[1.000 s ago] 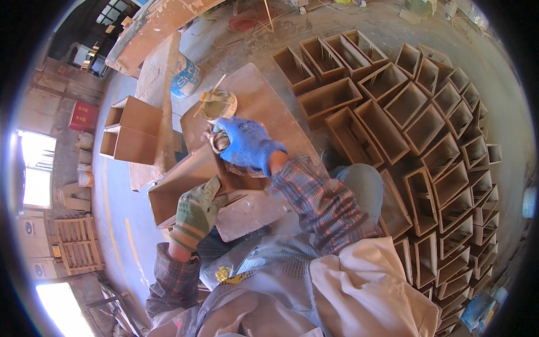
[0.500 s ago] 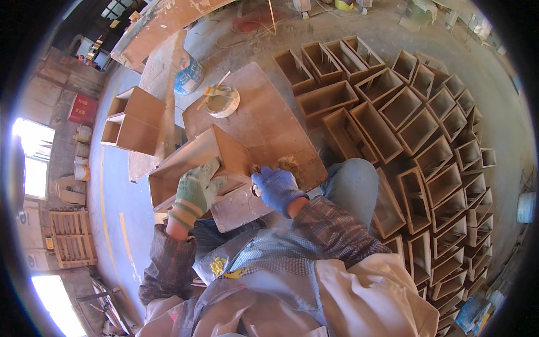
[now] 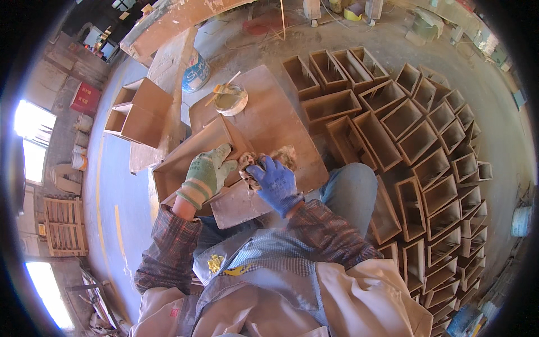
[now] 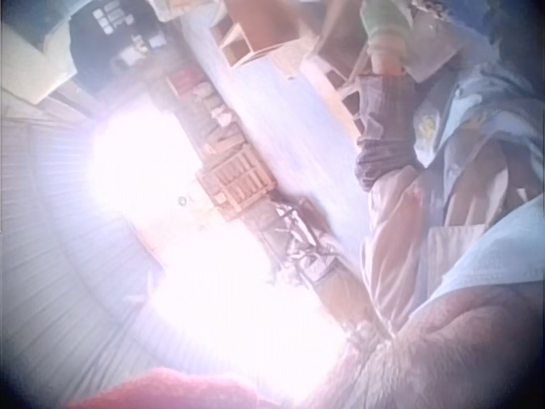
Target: The person sits on the floor and repeatedly applies a finish to small wooden boxes using a brush, then wipes them with a cloth. The person handles each box one at a time, rotating it to cover all sides before placing it aside.
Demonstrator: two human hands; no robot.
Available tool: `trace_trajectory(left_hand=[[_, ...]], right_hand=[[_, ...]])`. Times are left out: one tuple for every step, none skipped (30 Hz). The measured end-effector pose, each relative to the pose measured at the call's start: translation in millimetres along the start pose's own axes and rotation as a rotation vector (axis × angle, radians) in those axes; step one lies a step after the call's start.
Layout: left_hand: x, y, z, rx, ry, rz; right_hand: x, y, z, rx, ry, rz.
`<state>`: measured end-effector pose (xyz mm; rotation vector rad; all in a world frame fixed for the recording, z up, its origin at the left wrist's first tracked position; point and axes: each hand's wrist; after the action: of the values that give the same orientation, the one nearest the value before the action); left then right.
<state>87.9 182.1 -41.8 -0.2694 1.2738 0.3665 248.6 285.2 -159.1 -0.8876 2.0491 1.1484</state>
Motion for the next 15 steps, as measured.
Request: trace_trajectory(left_hand=[[-0.6,1.2,0.4,-0.007,-0.012,0.002],[-1.2,1.7,1.0,0.008,-0.04,0.016],[-1.2,2.9,2.2,-0.027,-0.012,-0.019],[-2.2,3.9,2.8,-0.04,0.001,-0.043],[-2.8,5.0,3.9,-0.058,0.014,-0.069],[-3.0,6.4,5.5,-0.05,0.004,-0.061],[-4.3,8.5,6.6,-0.04,-0.003,-0.044],[-7.0,9.9,6.8,-0.059,-0.004,-0.041],[-12.6,10.7,4.7,-0.021,-0.003,-0.046],[-18.5,9.0,1.9,-0.019,-0.003,-0.065],[-23.7,6.0,-0.9,-0.032,-0.007,-0.115],[-34.3,-1.8,-9.9,-0.104,-0.007,-0.105],[-48.2,-10.3,-22.8,-0.119,-0.022,-0.065],[-60.6,-15.8,-37.1,-0.321,-0.062,0.027],[-73.1,-25.3,-55.1,-0.462,-0.125,0.18]], right_hand=[[4.8,-2.9,2.9,0.033,-0.021,-0.043],[8.3,-6.5,5.9,0.136,-0.036,-0.238],[12.4,-6.9,9.3,0.174,-0.026,-0.285],[16.1,-6.2,11.9,0.205,-0.018,-0.332],[18.4,-3.8,14.5,0.235,-0.007,-0.384],[19.6,-1.2,16.1,0.245,0.054,-0.362],[18.7,3.7,18.5,0.248,0.111,-0.334],[14.9,6.0,18.9,0.264,0.146,-0.323],[10.1,10.2,18.6,0.331,0.164,-0.251],[0.6,8.4,17.1,0.408,0.158,-0.203],[-10.6,6.0,14.5,0.476,0.153,-0.153],[-23.5,4.1,12.9,0.43,0.144,-0.099],[-35.1,2.8,8.6,0.366,0.169,-0.056],[-46.3,2.0,3.9,0.301,0.194,-0.008],[-54.5,2.7,-2.6,0.215,0.219,0.058]])
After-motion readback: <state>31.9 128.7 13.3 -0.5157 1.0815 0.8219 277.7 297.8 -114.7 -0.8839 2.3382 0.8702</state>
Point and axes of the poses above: each hand's wrist, its own y-axis towards the middle knuckle, its own x-axis out of the palm, z = x × y, and after that the axes turned 5 degrees about -x, right-handed
